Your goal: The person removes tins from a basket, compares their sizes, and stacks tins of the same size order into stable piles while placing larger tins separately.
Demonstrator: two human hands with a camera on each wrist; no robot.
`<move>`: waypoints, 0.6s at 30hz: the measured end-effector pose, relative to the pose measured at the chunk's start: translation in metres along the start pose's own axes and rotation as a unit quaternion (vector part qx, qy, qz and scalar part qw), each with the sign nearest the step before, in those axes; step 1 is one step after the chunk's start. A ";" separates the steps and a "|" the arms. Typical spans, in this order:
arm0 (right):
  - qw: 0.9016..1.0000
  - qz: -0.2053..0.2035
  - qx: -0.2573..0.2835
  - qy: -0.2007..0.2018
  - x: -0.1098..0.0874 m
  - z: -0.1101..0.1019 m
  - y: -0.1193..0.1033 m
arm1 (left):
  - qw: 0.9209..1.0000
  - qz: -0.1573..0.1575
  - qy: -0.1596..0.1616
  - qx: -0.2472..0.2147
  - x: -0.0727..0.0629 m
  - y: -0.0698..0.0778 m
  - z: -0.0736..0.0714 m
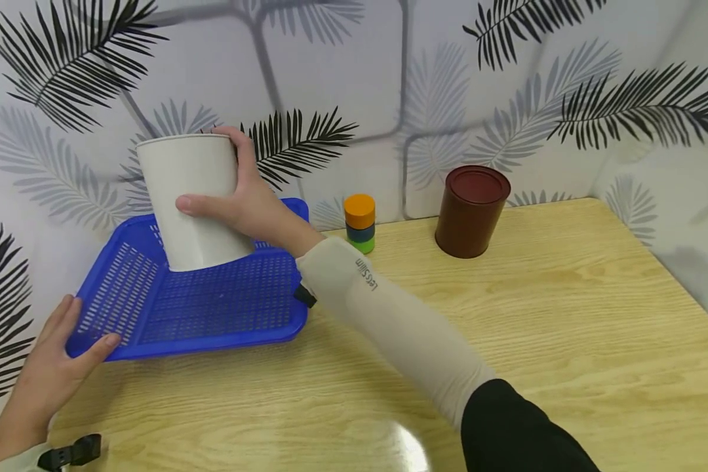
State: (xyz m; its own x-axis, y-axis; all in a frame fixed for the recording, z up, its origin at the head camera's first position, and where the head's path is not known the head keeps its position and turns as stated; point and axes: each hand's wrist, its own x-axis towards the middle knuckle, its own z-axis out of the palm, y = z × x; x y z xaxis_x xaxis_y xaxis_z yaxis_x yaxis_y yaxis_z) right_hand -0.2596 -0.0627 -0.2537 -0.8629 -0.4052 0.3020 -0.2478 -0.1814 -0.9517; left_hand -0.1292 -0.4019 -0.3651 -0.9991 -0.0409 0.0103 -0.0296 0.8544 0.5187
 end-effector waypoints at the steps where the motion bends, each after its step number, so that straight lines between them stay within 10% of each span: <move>1: 1.000 -0.004 -0.002 -0.003 -0.004 -0.003 0.000 | 1.000 -0.003 -0.002 0.001 0.000 0.000 0.000; 8: 0.994 -0.053 -0.090 -0.025 -0.032 -0.023 -0.002 | 1.000 -0.004 -0.004 -0.001 -0.002 0.000 0.001; 18: 0.954 -0.233 -0.181 -0.046 -0.077 -0.044 -0.001 | 1.000 0.000 0.000 -0.001 -0.003 0.001 0.001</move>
State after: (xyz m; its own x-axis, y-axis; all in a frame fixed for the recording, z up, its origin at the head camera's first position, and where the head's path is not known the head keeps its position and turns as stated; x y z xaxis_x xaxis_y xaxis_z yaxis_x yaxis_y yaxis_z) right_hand -0.2126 0.0078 -0.2788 -0.5830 -0.4365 0.6852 -0.7459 -0.0469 -0.6645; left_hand -0.1268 -0.4005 -0.3655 -0.9991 -0.0401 0.0103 -0.0288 0.8529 0.5212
